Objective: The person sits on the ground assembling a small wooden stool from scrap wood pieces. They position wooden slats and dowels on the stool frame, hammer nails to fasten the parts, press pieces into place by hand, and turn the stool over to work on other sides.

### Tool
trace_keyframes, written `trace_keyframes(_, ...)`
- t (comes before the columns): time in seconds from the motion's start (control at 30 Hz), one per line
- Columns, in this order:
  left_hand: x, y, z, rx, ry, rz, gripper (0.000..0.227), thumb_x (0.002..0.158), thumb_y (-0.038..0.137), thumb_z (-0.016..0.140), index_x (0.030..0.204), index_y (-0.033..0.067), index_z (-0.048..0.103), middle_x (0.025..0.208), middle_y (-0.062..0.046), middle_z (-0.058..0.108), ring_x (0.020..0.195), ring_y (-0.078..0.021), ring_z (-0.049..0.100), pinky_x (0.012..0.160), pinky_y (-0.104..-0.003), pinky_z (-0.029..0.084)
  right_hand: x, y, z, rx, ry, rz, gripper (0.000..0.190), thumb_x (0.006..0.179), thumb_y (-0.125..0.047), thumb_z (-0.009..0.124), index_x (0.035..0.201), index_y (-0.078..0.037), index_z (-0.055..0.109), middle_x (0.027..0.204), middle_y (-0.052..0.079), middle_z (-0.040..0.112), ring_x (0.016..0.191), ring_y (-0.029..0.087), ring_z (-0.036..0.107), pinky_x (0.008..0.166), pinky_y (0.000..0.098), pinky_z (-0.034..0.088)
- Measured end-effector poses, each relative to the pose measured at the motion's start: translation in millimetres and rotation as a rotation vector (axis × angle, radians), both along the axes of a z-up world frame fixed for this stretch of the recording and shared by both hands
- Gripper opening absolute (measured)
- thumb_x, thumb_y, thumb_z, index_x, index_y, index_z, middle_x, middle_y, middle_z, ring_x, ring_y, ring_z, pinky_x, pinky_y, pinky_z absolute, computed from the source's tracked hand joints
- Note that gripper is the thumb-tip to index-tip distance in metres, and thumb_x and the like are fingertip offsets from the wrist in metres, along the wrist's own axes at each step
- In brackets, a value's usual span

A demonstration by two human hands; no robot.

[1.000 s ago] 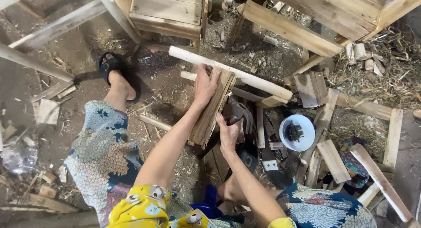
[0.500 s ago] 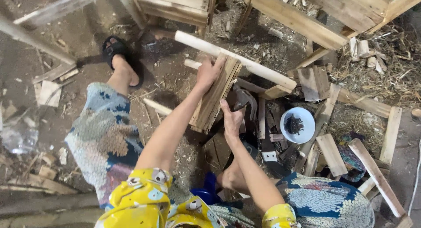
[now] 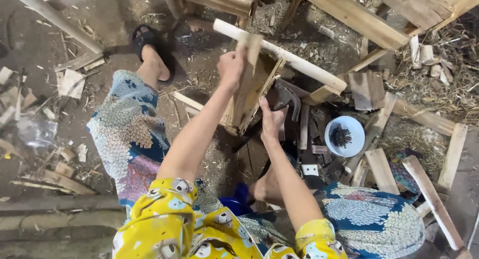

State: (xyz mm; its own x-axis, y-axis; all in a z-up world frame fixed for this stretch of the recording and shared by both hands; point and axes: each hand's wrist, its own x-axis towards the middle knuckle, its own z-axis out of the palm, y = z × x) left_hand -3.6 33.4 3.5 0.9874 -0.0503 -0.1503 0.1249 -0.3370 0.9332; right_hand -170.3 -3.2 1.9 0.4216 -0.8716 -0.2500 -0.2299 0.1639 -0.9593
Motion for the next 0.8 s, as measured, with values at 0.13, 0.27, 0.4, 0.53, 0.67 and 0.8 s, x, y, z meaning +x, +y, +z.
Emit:
trace_keyframes(0.13,11,42,-4,-0.036,0.246,0.383,0.033,0.078,0.038,0.057,0.085,0.0097,0.072,0.082,-0.013,0.070,0.086,-0.0293,0.068,0.078,-0.041,0.052,-7,-15,-83,0.011,0.002,-0.009,0.075,0.066,-0.038,0.087,0.122,-0.004,0.050,0.115,0.013,0.056,0.110,0.021,0.054,0.097,0.0359,0.043)
trace_keyframes(0.27,10,86,-8,-0.274,0.381,0.698,0.037,0.083,0.037,0.060,0.097,0.0031,0.067,0.097,-0.015,0.069,0.099,-0.0295,0.066,0.086,-0.044,0.051,-3,-14,-96,0.036,-0.038,-0.002,0.075,0.069,-0.035,0.086,0.124,-0.003,0.047,0.119,0.014,0.053,0.113,0.023,0.051,0.098,0.0362,0.043)
trace_keyframes(0.4,-26,102,30,-0.282,0.299,0.814,0.034,0.086,0.042,0.053,0.099,0.0140,0.067,0.100,-0.006,0.069,0.099,-0.0238,0.066,0.091,-0.037,0.049,-3,0,-4,-0.003,-0.052,0.012,0.076,0.069,-0.034,0.086,0.125,-0.003,0.045,0.118,0.014,0.052,0.112,0.022,0.051,0.097,0.0365,0.044)
trace_keyframes(0.53,-63,119,77,-0.704,0.202,0.790,0.040,0.083,0.031,0.062,0.115,0.0081,0.057,0.120,-0.013,0.060,0.105,-0.0267,0.059,0.094,-0.043,0.043,-2,-3,-14,-0.016,-0.072,0.019,0.078,0.069,-0.035,0.086,0.126,-0.002,0.043,0.119,0.015,0.051,0.112,0.022,0.050,0.093,0.0358,0.046)
trace_keyframes(0.67,-47,158,51,-1.308,0.528,0.217,0.055,0.078,0.017,0.069,0.125,0.0097,0.043,0.124,-0.016,0.060,0.095,-0.0287,0.065,0.091,-0.043,0.044,-3,-11,-33,0.015,-0.068,0.028,0.071,0.070,-0.035,0.085,0.122,-0.008,0.045,0.111,0.007,0.052,0.100,0.017,0.052,0.077,0.0305,0.052)
trace_keyframes(0.8,-52,171,26,-1.458,0.593,0.216,0.037,0.079,0.032,0.069,0.098,0.0018,0.060,0.090,-0.015,0.069,0.087,-0.0310,0.064,0.088,-0.048,0.048,-4,-12,-36,0.017,-0.079,0.034,0.069,0.070,-0.035,0.085,0.120,-0.008,0.046,0.109,0.007,0.052,0.098,0.017,0.053,0.073,0.0296,0.052)
